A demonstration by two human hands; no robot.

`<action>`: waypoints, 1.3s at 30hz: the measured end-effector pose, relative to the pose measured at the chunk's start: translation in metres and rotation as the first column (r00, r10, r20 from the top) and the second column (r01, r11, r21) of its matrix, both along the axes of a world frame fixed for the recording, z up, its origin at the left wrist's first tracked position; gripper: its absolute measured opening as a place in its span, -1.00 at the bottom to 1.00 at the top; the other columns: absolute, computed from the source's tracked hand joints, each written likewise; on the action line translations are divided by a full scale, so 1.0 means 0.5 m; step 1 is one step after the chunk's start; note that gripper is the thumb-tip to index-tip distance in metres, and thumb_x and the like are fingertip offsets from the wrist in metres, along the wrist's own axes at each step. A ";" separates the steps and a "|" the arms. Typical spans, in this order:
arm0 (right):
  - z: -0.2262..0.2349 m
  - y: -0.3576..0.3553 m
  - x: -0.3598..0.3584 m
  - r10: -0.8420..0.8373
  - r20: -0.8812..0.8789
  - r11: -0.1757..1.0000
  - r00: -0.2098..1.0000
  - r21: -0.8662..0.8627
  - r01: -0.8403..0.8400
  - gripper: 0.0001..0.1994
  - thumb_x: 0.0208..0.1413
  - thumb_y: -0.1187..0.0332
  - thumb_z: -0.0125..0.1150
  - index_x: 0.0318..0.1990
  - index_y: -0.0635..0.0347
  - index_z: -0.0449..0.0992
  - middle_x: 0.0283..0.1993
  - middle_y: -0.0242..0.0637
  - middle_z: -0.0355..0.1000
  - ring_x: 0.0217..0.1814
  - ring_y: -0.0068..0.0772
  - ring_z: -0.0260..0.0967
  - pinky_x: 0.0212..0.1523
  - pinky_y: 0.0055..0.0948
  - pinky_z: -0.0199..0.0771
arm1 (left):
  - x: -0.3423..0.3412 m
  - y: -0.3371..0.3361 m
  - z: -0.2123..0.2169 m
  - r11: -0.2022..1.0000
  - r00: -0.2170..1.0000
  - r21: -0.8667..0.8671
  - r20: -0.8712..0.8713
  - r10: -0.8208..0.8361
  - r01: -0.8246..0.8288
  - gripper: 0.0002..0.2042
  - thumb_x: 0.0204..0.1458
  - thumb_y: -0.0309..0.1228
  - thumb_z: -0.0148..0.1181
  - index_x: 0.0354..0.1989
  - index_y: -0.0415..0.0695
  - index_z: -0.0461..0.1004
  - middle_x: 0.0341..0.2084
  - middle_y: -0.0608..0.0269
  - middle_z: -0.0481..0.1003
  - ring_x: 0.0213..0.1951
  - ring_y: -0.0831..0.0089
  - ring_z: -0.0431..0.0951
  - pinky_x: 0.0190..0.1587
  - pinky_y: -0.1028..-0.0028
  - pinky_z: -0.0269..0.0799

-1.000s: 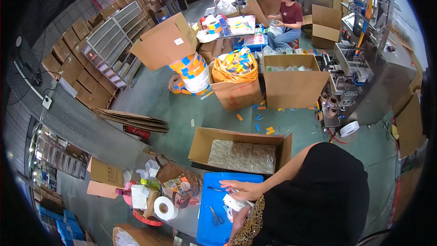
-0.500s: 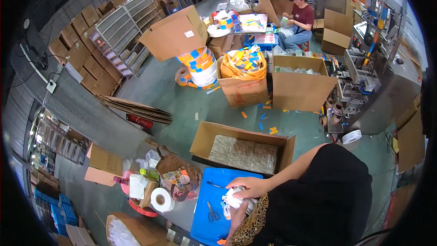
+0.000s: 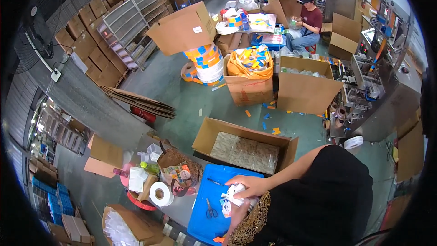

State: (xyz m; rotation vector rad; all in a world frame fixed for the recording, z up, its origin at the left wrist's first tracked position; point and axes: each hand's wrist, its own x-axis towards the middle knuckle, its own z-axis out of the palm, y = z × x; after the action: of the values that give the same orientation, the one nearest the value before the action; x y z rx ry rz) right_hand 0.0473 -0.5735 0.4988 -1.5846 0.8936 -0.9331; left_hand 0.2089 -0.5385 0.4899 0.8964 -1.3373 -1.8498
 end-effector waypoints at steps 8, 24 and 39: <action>-0.035 -0.002 0.020 0.014 0.079 0.994 0.997 -0.113 -0.005 -0.54 -0.08 0.17 0.15 -0.06 0.25 0.28 -0.02 -0.11 0.21 0.07 -0.23 0.13 0.07 -0.39 0.11 | 0.007 -0.005 -0.028 0.987 0.993 0.151 0.109 0.041 -0.057 -0.54 -0.01 -0.52 -0.02 0.08 -0.27 0.05 -0.08 0.10 0.27 -0.06 0.37 0.32 -0.06 0.44 0.24; 0.006 -0.014 0.050 0.033 0.205 0.998 0.978 0.039 -0.042 -0.70 -0.08 0.26 0.18 -0.36 0.27 0.24 0.02 -0.03 0.15 0.15 -0.18 0.07 0.09 -0.30 0.08 | 0.056 0.003 -0.052 0.959 0.982 0.272 -0.189 -0.027 0.078 -0.47 0.04 -0.23 -0.10 0.10 -0.28 -0.03 -0.08 0.02 0.25 -0.07 0.22 0.32 -0.02 0.27 0.23; -0.007 -0.005 0.037 0.062 0.243 0.997 0.968 0.039 -0.073 -0.86 0.00 0.37 0.09 -0.36 0.20 0.30 0.05 -0.08 0.15 0.16 -0.26 0.04 0.09 -0.32 0.04 | 0.019 0.019 0.036 0.900 0.959 0.429 -0.214 0.183 -0.076 -0.48 0.02 -0.23 -0.08 0.11 -0.24 0.02 -0.05 0.08 0.25 -0.06 0.26 0.33 -0.05 0.30 0.24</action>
State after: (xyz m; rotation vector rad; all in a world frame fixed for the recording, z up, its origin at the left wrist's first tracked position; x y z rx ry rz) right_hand 0.0657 -0.5762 0.4951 -1.4162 0.6821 -1.0239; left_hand 0.2185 -0.5289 0.5079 0.8998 -0.7183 -2.0984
